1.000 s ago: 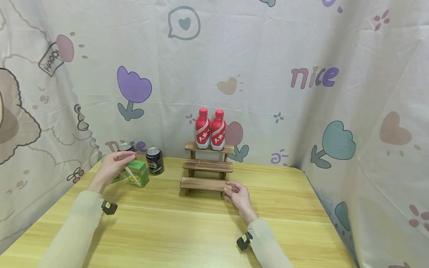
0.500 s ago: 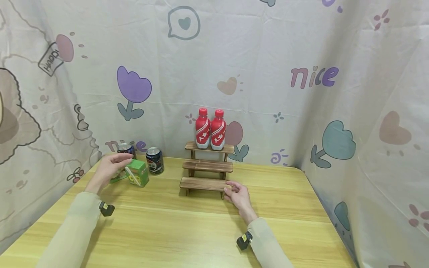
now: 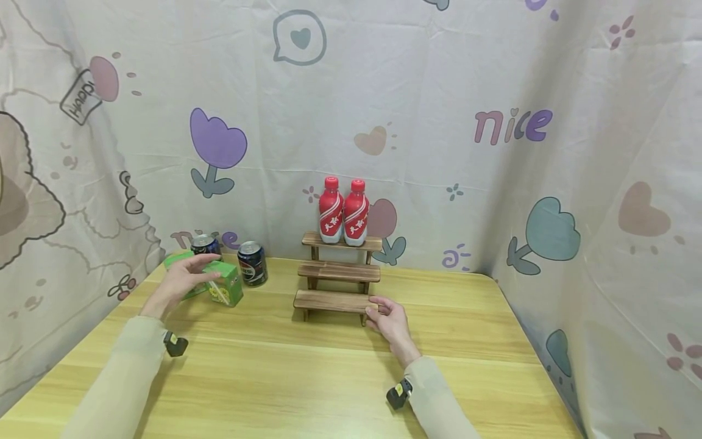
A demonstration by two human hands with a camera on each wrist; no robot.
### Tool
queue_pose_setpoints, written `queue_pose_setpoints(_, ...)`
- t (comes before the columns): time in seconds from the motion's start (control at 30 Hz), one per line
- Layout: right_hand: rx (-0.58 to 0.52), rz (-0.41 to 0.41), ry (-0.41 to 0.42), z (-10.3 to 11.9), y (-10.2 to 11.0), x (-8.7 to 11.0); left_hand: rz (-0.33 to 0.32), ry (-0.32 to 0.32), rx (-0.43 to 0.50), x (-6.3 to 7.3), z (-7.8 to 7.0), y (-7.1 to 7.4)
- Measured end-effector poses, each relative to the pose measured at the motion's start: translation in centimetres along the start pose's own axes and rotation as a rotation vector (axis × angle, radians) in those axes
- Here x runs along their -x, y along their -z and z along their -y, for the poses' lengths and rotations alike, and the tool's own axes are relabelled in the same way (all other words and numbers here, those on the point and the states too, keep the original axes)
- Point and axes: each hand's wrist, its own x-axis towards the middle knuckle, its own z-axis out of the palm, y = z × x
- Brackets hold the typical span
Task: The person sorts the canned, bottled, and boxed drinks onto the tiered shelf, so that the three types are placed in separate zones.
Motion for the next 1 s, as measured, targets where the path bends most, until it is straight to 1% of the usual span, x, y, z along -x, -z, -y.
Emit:
queue_pose_setpoints(0.1,-0.002,0.002,0.009,0.0,0.0,0.0,0.023,-0.008,-0.001,-0.1,0.4,0.0)
queue_pose_setpoints(0.2,-0.006,0.006,0.009,-0.1,0.1,0.0,0.033,-0.003,0.003,-0.1,0.7,-0.1)
queue_pose_setpoints(0.23,-0.005,0.005,0.005,-0.1,0.1,0.0,0.037,-0.008,-0.008,-0.1,0.8,-0.1)
queue_pose_setpoints(0.4,-0.009,0.006,-0.005,0.0,0.0,0.0,0.021,-0.003,-0.05,0.0,0.9,-0.1)
queue_pose_setpoints(0.5,-0.011,0.008,-0.004,0.0,0.0,0.1,0.015,0.004,-0.056,0.0,1.1,-0.1)
queue_pose_setpoints(0.73,0.0,-0.001,-0.006,0.0,0.0,0.0,0.016,0.013,0.004,0.2,1.7,-0.3)
queue_pose_setpoints(0.77,0.002,-0.002,-0.007,0.0,0.0,-0.1,0.019,0.012,-0.001,0.2,1.7,-0.3)
queue_pose_setpoints(0.9,0.004,-0.006,-0.008,0.0,0.0,-0.1,0.011,0.011,-0.012,0.3,1.5,-0.3)
queue_pose_setpoints(0.93,0.004,-0.005,-0.008,0.0,0.0,-0.1,0.005,0.016,-0.018,0.6,1.0,-0.3)
queue_pose_setpoints(1.0,0.005,-0.006,-0.009,0.0,0.0,-0.1,-0.004,0.017,-0.03,0.6,1.0,-0.4)
